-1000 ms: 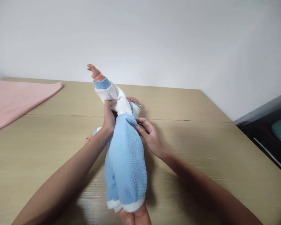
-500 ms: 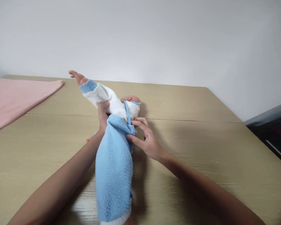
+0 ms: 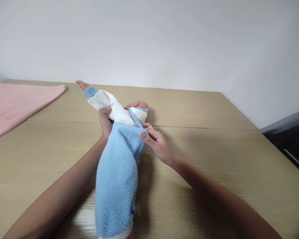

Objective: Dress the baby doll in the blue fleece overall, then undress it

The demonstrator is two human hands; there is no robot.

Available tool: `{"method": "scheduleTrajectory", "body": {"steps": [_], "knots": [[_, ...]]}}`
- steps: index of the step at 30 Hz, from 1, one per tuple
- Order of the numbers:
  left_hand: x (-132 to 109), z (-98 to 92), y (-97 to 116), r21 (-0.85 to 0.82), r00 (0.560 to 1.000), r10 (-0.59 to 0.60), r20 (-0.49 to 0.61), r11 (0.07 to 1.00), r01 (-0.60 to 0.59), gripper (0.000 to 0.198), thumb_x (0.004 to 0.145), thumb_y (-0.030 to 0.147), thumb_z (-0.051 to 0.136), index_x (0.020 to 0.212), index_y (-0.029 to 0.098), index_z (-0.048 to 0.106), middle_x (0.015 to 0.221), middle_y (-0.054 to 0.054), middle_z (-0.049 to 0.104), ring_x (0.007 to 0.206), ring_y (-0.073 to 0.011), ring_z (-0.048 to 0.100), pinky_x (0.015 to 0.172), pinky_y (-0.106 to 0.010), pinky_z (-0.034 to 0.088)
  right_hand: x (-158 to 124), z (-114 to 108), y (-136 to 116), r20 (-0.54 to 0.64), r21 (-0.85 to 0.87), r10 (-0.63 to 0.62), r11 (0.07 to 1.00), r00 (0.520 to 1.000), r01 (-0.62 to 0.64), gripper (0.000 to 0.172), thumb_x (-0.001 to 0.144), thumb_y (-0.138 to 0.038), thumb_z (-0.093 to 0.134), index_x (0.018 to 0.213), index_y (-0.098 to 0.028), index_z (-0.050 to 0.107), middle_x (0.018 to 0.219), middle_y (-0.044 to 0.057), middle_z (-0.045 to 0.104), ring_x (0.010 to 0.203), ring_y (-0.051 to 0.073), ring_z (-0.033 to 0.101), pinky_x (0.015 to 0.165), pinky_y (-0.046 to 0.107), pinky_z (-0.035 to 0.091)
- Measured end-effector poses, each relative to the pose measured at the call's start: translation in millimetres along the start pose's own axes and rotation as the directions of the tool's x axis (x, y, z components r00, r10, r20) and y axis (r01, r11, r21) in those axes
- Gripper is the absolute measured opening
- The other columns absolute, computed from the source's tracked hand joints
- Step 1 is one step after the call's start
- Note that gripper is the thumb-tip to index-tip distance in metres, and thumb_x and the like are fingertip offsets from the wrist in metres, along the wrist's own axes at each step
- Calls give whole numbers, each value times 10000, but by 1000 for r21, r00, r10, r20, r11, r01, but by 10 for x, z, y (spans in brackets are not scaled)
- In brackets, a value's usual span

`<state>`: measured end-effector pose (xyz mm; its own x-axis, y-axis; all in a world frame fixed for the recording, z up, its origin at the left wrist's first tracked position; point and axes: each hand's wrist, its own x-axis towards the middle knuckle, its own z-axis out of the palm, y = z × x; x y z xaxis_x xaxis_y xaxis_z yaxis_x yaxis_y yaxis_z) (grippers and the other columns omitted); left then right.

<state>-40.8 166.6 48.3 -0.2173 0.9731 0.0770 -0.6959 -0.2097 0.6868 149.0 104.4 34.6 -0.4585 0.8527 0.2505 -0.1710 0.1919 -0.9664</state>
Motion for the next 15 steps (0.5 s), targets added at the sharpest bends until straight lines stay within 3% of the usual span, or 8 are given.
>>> {"method": "scheduleTrajectory", "body": {"steps": [3, 6, 8, 12, 15], "knots": [[65, -99, 10, -63, 999, -29, 35, 998, 31, 336, 681, 482, 715, 885, 215, 699, 763, -40, 720, 925, -306, 739, 903, -449, 622, -59, -13, 30, -8, -108, -33, 994, 999, 32, 393, 1046, -661, 698, 1019, -269, 688, 1176, 40, 618, 1176, 250, 600, 1156, 409, 459], [116, -164, 20, -88, 999, -32, 42, 995, 36, 285, 697, 456, 686, 864, 226, 699, 752, -21, 715, 822, -253, 685, 929, -442, 603, -172, -25, 82, 34, -292, -58, 954, 998, 65, 367, 1058, -618, 695, 973, -269, 621, 1084, 31, 582, 1074, 238, 586, 1045, 397, 500], [146, -190, 26, -78, 999, -19, 41, 997, 22, 262, 686, 451, 674, 836, 235, 683, 744, -18, 700, 817, -244, 670, 935, -431, 583, -243, -28, 136, 60, -326, -51, 943, 997, 68, 366, 1063, -612, 688, 963, -269, 607, 1057, 27, 575, 1043, 234, 584, 993, 392, 511], [184, -224, 36, -100, 998, -2, 61, 995, 8, 248, 693, 455, 674, 825, 247, 650, 741, -17, 686, 859, -244, 654, 931, -414, 552, -294, 2, 270, 33, -193, 3, 981, 999, 4, 370, 1065, -633, 684, 1007, -279, 597, 1010, 5, 605, 991, 219, 603, 982, 386, 520], [199, -254, 39, -111, 997, -1, 77, 994, 10, 230, 698, 442, 652, 816, 245, 650, 746, -16, 691, 846, -230, 632, 925, -401, 547, -271, 34, 345, 41, -17, 96, 995, 995, -95, 443, 1034, -705, 688, 1018, -290, 535, 926, -24, 567, 874, 196, 573, 840, 342, 519]]}}
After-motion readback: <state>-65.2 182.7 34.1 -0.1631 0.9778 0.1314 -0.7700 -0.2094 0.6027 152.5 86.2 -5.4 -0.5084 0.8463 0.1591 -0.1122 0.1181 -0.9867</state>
